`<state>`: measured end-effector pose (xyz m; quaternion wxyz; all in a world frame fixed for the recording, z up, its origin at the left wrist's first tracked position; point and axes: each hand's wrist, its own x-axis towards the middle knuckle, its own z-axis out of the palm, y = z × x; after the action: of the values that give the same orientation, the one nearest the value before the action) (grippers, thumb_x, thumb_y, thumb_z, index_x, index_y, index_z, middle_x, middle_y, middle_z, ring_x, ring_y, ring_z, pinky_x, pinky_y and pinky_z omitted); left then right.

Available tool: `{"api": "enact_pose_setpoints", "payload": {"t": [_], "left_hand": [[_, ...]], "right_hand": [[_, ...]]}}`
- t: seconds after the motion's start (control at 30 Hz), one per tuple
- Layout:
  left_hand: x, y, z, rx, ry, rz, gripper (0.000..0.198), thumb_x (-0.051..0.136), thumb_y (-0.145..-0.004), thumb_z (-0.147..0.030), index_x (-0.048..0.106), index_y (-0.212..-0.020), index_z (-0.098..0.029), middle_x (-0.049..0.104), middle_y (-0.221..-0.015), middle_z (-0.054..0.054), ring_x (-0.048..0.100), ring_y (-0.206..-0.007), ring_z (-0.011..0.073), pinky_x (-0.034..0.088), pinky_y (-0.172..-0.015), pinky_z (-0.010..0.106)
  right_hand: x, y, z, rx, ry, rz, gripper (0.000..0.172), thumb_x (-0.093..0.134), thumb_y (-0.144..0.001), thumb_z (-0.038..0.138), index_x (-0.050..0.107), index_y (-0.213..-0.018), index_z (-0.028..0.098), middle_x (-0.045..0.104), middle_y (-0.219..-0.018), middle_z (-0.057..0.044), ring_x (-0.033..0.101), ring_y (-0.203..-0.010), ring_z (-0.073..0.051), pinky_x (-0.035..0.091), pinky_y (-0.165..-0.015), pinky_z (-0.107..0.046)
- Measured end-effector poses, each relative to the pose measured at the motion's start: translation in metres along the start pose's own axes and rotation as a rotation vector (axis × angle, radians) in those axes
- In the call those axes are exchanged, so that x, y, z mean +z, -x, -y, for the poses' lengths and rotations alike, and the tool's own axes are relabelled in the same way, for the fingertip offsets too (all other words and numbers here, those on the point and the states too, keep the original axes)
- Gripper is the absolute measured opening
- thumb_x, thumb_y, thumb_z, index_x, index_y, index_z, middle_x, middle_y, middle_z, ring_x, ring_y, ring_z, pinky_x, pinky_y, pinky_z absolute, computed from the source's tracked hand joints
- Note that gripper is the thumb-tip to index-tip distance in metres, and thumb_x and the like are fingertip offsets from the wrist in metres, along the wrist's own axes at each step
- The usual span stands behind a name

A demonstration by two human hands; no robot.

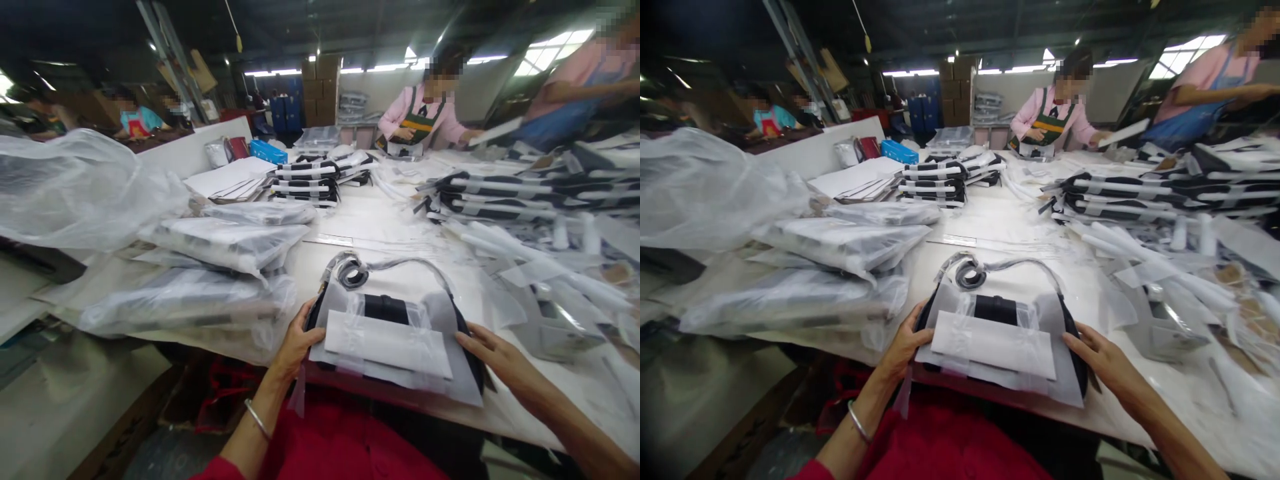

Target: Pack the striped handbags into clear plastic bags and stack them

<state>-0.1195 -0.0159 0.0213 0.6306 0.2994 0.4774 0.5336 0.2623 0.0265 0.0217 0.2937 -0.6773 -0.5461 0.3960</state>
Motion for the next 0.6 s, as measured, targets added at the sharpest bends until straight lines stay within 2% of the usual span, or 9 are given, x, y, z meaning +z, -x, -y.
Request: {"api": "enact_pose_setpoints", "payload": {"t": [0.13,0.3,0.4,0.5,0.6], "left_hand": [[-0.001,-0.004,0.006,0.01,0.068,-0.022,0.074,0.072,-0.064,-0.016,0.05,-0.135,-0.023,0.07,-0.114,0.004,0.067,-0.089,0.021,0.052,-0.069,0.024],[-0.002,-0.015,0.004,-0.07,0.127,-0.093,0.081,0.076,-0.063,-0.019,0.047,-0.139,-0.022,0.073,-0.102,0.003,0.069,-0.074,0.0187,0.052,-0.06,0.024],[-0.004,-0.022,0.0,-0.137,0.126,-0.121,0.079,0.079,-0.062,-0.021,0.05,-0.136,-0.019,0.074,-0.093,0.004,0.07,-0.073,0.02,0.053,-0.062,0.025],[-0.005,-0.025,-0.005,-0.18,0.115,-0.09,0.077,0.08,-0.063,-0.023,0.052,-0.134,-0.014,0.075,-0.092,0.006,0.069,-0.074,0.0208,0.055,-0.064,0.027],[-0.004,-0.024,-0.017,-0.11,0.15,-0.052,0.07,0.079,-0.067,-0.029,0.055,-0.132,-0.014,0.075,-0.102,0.008,0.07,-0.089,0.0232,0.057,-0.075,0.029]], "right_hand": [[-0.001,0.007,0.023,0.06,-0.126,0.098,0.053,0.07,-0.071,0.061,0.072,-0.107,0.022,0.074,-0.109,-0.007,0.067,-0.105,-0.033,0.058,-0.087,-0.038],[0.001,0.012,0.05,0.118,-0.284,0.068,0.045,0.069,-0.074,0.058,0.073,-0.103,0.024,0.076,-0.101,-0.005,0.071,-0.092,-0.027,0.059,-0.075,-0.033],[0.013,0.01,0.049,0.13,-0.33,0.029,0.037,0.068,-0.075,0.054,0.075,-0.095,0.023,0.076,-0.095,-0.006,0.07,-0.089,-0.028,0.059,-0.076,-0.036],[0.028,0.007,0.037,0.155,-0.35,0.04,0.033,0.069,-0.073,0.049,0.074,-0.09,0.021,0.076,-0.092,-0.007,0.07,-0.089,-0.028,0.058,-0.078,-0.038],[0.036,0.007,0.03,0.17,-0.382,0.054,0.032,0.07,-0.072,0.046,0.072,-0.089,0.019,0.076,-0.087,-0.007,0.07,-0.083,-0.026,0.058,-0.072,-0.036]]}}
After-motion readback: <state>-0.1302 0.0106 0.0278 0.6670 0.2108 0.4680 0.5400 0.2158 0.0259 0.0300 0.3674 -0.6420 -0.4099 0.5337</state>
